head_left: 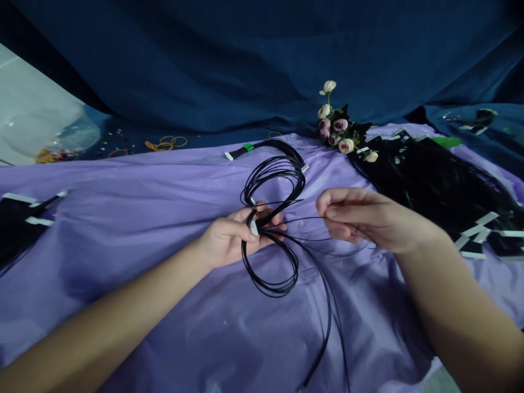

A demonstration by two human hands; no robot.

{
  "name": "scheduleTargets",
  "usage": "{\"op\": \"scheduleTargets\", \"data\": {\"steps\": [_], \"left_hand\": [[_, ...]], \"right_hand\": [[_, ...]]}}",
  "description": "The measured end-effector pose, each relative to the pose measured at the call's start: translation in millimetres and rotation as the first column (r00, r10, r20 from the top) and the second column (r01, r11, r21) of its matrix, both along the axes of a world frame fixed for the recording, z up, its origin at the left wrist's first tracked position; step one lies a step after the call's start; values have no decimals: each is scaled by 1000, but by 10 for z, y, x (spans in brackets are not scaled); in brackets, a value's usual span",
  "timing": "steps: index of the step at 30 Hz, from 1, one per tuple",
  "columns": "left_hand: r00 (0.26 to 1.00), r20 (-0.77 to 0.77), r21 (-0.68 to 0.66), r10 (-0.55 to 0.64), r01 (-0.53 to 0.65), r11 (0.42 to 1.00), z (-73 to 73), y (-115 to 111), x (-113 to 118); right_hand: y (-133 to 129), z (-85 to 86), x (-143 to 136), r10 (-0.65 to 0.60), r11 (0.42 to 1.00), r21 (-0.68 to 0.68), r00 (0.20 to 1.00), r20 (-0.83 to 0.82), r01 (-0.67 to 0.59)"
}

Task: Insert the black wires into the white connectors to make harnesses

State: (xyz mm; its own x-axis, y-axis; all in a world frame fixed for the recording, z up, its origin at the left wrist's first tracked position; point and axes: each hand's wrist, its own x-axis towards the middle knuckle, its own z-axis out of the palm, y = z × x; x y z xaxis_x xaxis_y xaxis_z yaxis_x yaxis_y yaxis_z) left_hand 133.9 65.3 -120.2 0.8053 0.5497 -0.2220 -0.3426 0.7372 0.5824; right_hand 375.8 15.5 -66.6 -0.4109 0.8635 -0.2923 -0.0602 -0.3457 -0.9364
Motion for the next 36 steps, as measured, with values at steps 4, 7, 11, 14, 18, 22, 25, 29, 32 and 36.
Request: {"op": "scheduleTargets", "data": {"steps": [4,7,11,14,18,22,25,29,32,36], "left_hand": [[1000,23,-31,4,-3,1000,3,3,-5],[999,32,-31,-9,10,999,-5,4,-15],[1000,-16,-39,-15,14,999,-23,-1,-30],[998,-42,-49,-38,36,998,-55,-4,-36],[995,-76,-85,-64,57,995,-108,-4,-43],[993,-91,-108,-81,71,992,-118,-6,-36],[993,-73,-81,-92,86,993,-117,-12,-22],[993,-47,-43,-111,109,993,-115,-30,-9],[992,-23,-13,-122,122,992,-98,-45,0],[990,-14,35,-142,142,989,-74,-60,17]], "right_hand": [[-6,66,189,-73,992,94,985,-156,88],[7,46,172,-177,958,188,964,-198,214],[40,-24,24,-432,829,291,878,-207,477],[48,-45,-74,-562,687,403,794,-232,605],[-14,-44,-111,-571,650,506,804,-167,567],[-119,-92,-152,-428,641,656,895,-125,398],[-165,-136,-248,-394,527,837,915,88,146],[-146,-222,-373,-451,387,903,816,362,-187],[-94,-301,-416,-526,364,896,738,422,-252],[-36,-364,-439,-550,383,882,698,458,-276]]}}
